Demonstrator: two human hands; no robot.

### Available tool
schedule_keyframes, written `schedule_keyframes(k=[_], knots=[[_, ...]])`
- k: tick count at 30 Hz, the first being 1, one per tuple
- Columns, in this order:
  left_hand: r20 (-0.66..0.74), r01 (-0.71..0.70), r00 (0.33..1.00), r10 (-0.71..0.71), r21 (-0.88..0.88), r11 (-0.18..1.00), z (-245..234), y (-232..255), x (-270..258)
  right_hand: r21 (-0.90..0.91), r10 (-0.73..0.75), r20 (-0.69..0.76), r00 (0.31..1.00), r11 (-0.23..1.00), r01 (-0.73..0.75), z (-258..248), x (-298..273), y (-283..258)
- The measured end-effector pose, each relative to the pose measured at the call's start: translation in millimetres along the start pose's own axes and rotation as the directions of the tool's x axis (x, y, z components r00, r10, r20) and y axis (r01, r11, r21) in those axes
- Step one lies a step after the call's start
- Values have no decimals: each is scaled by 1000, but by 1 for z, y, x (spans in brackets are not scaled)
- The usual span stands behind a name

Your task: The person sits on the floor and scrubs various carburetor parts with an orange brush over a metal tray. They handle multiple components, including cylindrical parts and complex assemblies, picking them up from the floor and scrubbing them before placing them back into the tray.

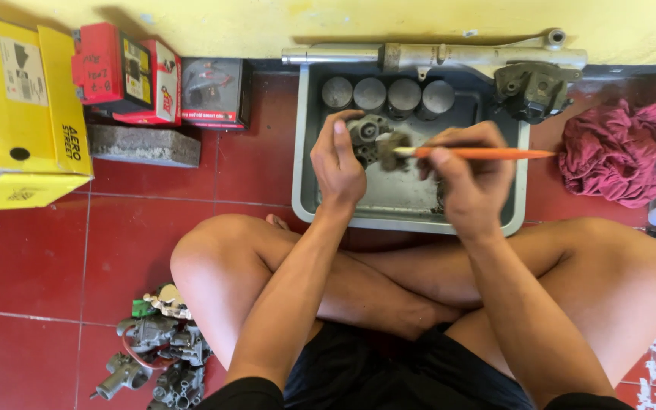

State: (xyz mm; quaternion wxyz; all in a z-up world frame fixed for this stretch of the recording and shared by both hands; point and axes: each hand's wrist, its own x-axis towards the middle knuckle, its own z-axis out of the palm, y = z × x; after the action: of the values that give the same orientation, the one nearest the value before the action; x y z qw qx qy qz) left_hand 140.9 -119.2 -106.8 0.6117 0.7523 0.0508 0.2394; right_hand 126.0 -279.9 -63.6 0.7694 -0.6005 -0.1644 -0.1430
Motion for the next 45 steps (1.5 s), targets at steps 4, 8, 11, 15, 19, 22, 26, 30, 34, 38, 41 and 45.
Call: schedule_keyframes(k=[4,8,11,15,19,22,26,30,34,38,41,45], knots=[[4,118,993,-121,-240,964,2,-10,2,13,3,-140,990,1000,-1,-12,10,-10],[125,429,893,-433,-526,734,4,4,4,-13,107,-329,938,993,-118,-23,14,-10],[292,581,764,-575,-700,417,-2,9,4,-8,111,-342,933,993,-122,-26,19,-10],[430,652,699,-571,-711,262,-11,8,8,-110,64,-364,929,988,-111,-26,20,-7],[473,595,791,-388,-741,310,-17,5,7,-160,49,-323,945,981,-106,-24,20,-8],[513,569,818,-259,-786,240,-19,9,9,-146,61,-321,945,983,-113,-28,18,-7],[535,613,767,-354,-774,157,-11,5,10,-118,71,-305,950,987,-112,-24,19,-8],[698,751,653,-295,-649,127,-5,-2,-8,-74,123,-304,945,986,-152,-19,16,-9],[656,679,726,-207,-731,65,-3,9,-5,-85,139,-283,949,982,-169,-18,10,-12],[542,647,745,-390,-730,222,1,-13,-6,-49,78,-146,986,995,-86,-23,2,2],[433,618,769,-470,-692,373,9,-21,-10,-134,38,39,999,990,-33,-14,-8,13],[280,491,859,-429,-690,533,20,-60,-12,-353,-25,136,990,933,72,-2,-6,11]])
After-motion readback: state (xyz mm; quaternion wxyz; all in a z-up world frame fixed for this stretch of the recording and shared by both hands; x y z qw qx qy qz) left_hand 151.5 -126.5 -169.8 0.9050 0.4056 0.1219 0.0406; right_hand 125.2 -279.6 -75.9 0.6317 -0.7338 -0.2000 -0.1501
